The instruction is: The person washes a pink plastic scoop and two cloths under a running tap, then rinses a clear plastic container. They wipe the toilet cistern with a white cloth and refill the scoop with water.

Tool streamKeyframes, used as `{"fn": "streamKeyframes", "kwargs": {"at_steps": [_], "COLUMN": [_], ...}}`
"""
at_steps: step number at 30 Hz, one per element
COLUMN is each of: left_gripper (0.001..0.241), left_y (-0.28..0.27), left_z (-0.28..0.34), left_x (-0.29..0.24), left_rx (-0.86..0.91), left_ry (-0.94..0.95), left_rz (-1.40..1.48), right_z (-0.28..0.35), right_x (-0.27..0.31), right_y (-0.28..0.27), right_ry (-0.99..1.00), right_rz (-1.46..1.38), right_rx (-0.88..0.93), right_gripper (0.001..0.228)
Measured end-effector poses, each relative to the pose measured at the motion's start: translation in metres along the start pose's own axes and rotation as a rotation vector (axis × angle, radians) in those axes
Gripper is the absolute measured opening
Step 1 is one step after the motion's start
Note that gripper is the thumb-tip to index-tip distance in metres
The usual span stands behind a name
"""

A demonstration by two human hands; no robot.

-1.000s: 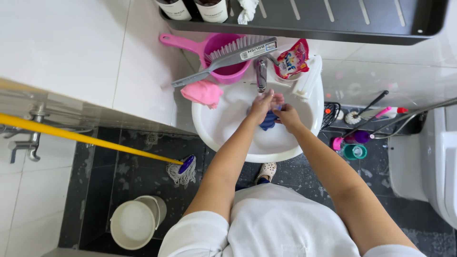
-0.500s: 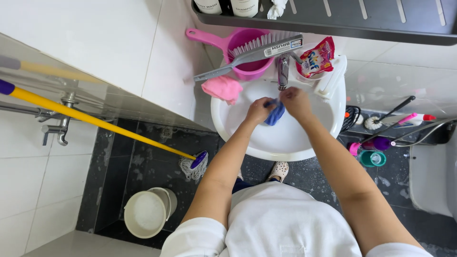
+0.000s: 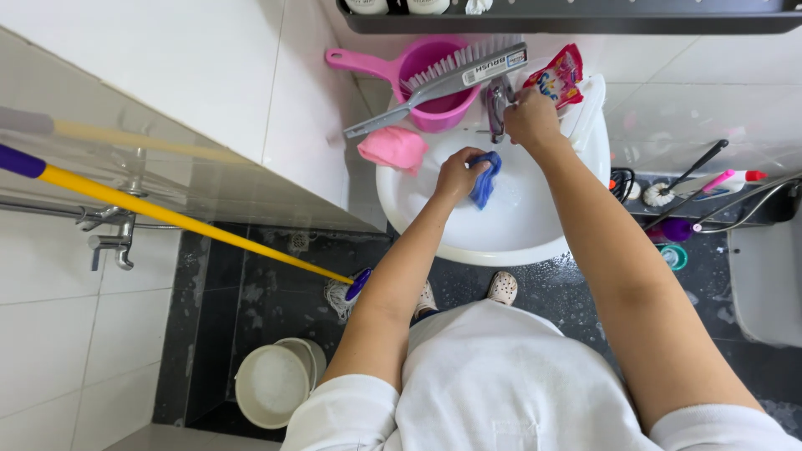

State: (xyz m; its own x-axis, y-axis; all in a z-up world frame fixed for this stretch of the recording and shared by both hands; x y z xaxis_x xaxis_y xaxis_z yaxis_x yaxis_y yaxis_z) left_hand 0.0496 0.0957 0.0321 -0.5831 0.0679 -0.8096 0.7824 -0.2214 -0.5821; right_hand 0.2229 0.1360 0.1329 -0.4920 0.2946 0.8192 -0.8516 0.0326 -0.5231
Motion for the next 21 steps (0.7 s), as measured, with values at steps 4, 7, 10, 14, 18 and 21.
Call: {"fn": "streamKeyframes", "kwargs": {"at_steps": [4, 7, 10, 14, 18, 21], "left_gripper": [0.029, 0.029, 0.025, 0.039, 0.057, 0.048], "left_y": [-0.028, -0.025, -0.022, -0.023, 0.007, 0.032], "left_z": [0.017, 0.024, 0.019, 0.044, 0.054, 0.026], "left_x": [-0.028, -0.027, -0.024, -0.059, -0.049, 0.042], "left_rx": [0.026, 0.012, -0.115, -0.092, 0.239, -0.009], "left_ry": [-0.055, -0.02, 0.082, 0.164, -0.061, -0.127], "left_rz": [-0.091, -0.194, -0.272, -0.067, 0.486, 0.486], "right_z": [0.03, 0.051, 0.048, 0.098, 0.082, 0.075], "right_x": [0.028, -0.016, -0.096, -0.133, -0.168, -0.194], "right_y": [0.013, 0.028, 0.051, 0.086, 0.14, 0.137], "right_ry": [-0.098, -0.003, 0.023, 0.512, 0.612, 0.639], "right_rz": [-0.097, -0.359, -0.509, -0.795, -1.56, -1.593], "right_rx": [0.072, 0.085, -0.059, -0.034, 0.107, -0.159], "right_gripper": [0.029, 0.035, 0.028, 0.038, 0.043, 0.032]}}
Point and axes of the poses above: each hand's wrist, its own z-axis away from the middle knuckle, its own y-axis out of the palm, x = y × z, the point moved 10 cm from there along -z, towards the middle knuckle, and after that the axes turned 13 degrees about -z, right-handed, at the moved point
